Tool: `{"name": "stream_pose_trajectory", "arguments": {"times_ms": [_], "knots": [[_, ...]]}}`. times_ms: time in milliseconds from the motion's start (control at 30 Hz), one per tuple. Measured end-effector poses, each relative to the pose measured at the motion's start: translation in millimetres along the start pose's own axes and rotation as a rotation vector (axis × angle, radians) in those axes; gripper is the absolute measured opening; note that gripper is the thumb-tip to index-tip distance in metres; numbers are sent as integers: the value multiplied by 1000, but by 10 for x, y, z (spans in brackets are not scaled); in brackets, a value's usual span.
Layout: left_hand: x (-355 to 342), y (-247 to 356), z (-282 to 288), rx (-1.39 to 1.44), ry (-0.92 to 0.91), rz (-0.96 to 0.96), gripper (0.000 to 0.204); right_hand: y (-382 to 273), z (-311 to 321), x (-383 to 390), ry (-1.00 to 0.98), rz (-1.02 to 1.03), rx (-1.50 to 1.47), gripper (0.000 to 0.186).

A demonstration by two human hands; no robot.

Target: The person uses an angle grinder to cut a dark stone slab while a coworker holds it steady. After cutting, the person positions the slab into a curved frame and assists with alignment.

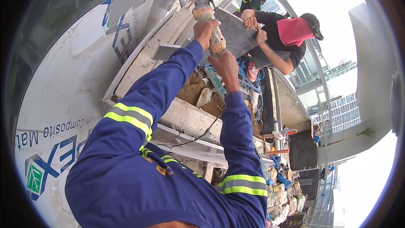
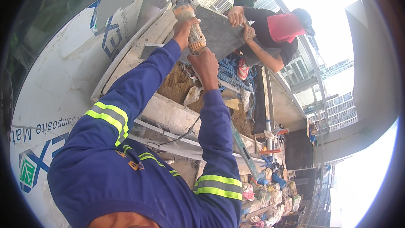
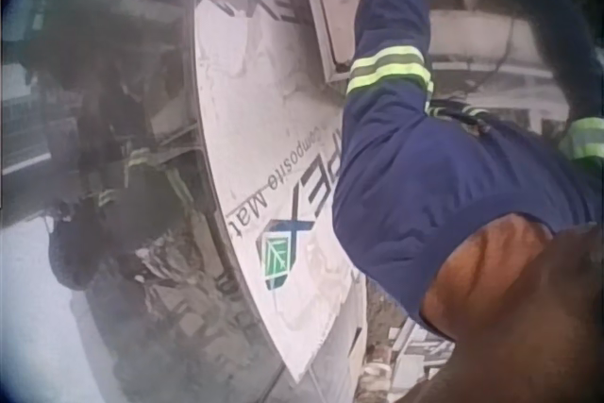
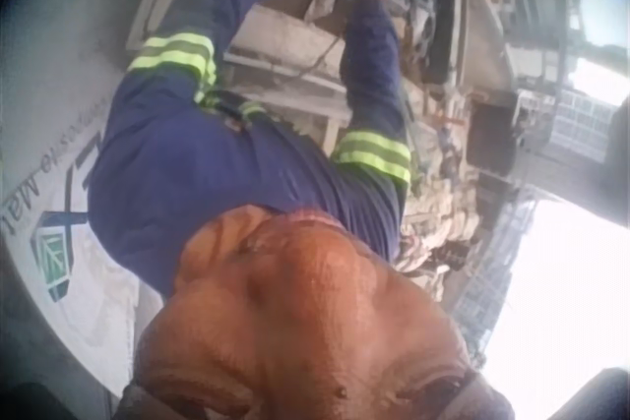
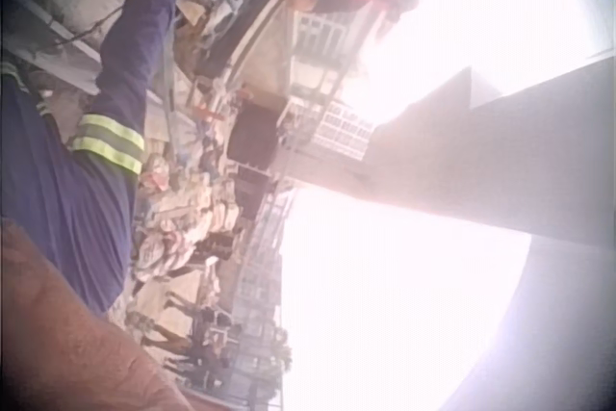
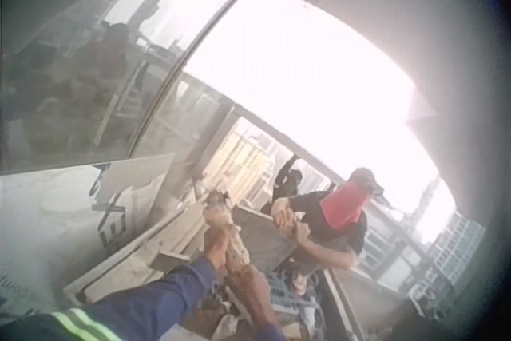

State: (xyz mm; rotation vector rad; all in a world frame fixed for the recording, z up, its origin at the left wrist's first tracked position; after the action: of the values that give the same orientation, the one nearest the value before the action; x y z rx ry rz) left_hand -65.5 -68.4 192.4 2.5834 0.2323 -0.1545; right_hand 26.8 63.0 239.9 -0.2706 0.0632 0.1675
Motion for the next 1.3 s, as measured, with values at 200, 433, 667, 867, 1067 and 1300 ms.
{"name": "stream_pose_trajectory", "arguments": {"times_ms": [200, 433, 667, 867, 1067, 1300], "knots": [[26, -59, 31, -26, 41, -59, 30, 70, -30, 34, 10, -23, -8, 44], [-214, -106, 74, 32, 18, 16, 33, 21, -30, -64, 9, -5, 50, 47], [28, -209, 40, -4, 35, -27, 32, 191, -91, 29, 14, -25, 56, 47], [108, -243, 23, 39, 17, -43, 27, 198, -46, 190, 38, -43, 105, 46], [75, -231, 2, 47, 28, -36, 29, 191, -3, 125, 53, 22, 124, 47], [114, -332, 18, 50, 21, -69, 28, 188, 31, 226, 85, 12, 117, 45]]}}
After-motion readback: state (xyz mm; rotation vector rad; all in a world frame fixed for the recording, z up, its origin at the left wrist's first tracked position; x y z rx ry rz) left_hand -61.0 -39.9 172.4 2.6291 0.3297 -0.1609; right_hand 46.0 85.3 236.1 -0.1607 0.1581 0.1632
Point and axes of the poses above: each hand's wrist, its own x-axis away from the middle knuckle, its own z-axis out of the back of the hand, y = z × x, the point moved 9 cm from there along -x, towards the middle knuckle, and after that the axes turned 11 degrees about -y, right-handed, at the moved point
